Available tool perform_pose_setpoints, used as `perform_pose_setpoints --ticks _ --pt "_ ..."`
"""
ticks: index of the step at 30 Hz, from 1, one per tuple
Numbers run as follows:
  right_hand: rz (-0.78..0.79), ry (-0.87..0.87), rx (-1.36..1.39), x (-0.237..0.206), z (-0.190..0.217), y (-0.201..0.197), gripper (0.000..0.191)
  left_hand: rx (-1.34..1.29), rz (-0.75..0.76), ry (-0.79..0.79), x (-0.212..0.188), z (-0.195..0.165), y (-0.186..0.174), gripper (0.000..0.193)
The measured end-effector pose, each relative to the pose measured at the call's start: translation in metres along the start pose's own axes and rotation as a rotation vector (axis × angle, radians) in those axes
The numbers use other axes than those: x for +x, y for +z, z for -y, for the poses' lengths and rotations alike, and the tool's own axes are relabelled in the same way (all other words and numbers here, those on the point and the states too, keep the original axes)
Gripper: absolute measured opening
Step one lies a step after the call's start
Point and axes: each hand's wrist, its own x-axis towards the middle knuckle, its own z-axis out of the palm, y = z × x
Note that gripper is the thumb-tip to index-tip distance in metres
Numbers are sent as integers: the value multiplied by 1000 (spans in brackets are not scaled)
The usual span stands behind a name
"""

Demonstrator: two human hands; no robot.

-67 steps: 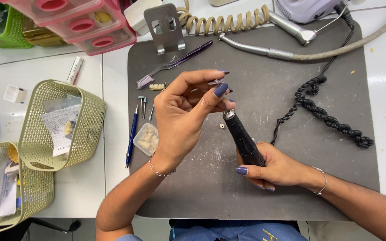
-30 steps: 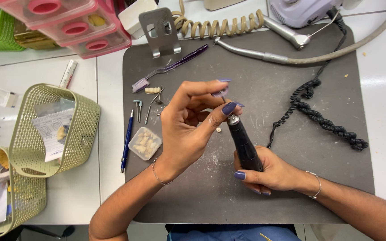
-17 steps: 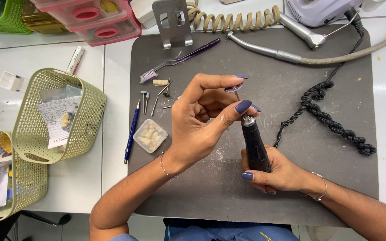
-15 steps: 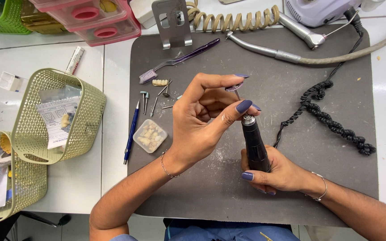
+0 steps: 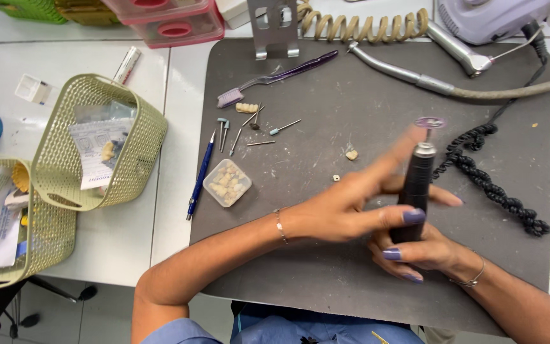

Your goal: The person holds small acrylic dental prosthetic teeth and grinds and smooths them using a handheld rotary grinding tool with different bits, working on one tooth at a time and setting finished pieces on the bench mat.

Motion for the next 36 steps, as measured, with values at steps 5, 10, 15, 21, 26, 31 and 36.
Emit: perform_pose_setpoints --ticks 5,10,15,21,26,31,36 --pt "-104 -61 -99 -11 -9 -12 19 95 157 -91 -1 17 -2 46" --pt "-638 -30 -498 -15 -19 -21 26 411 -19 -4 -1 16 -3 35" --pt "-869 -91 -595 -10 -15 -9 29 457 -181 -18 -1 14 11 36" --pt "-931 -167 -964 -4 -5 7 38 487 -322 105 -7 19 23 37" --pt "-931 -137 -1159 -5 -7 10 22 427 -390 -17 -15 19 38 40" --pt "-931 -93 -932 -3 -6 6 16 383 -367 -23 -10 12 34 33" --pt "-853 9 -581 6 -2 11 19 532 -301 -94 -4 3 13 30"
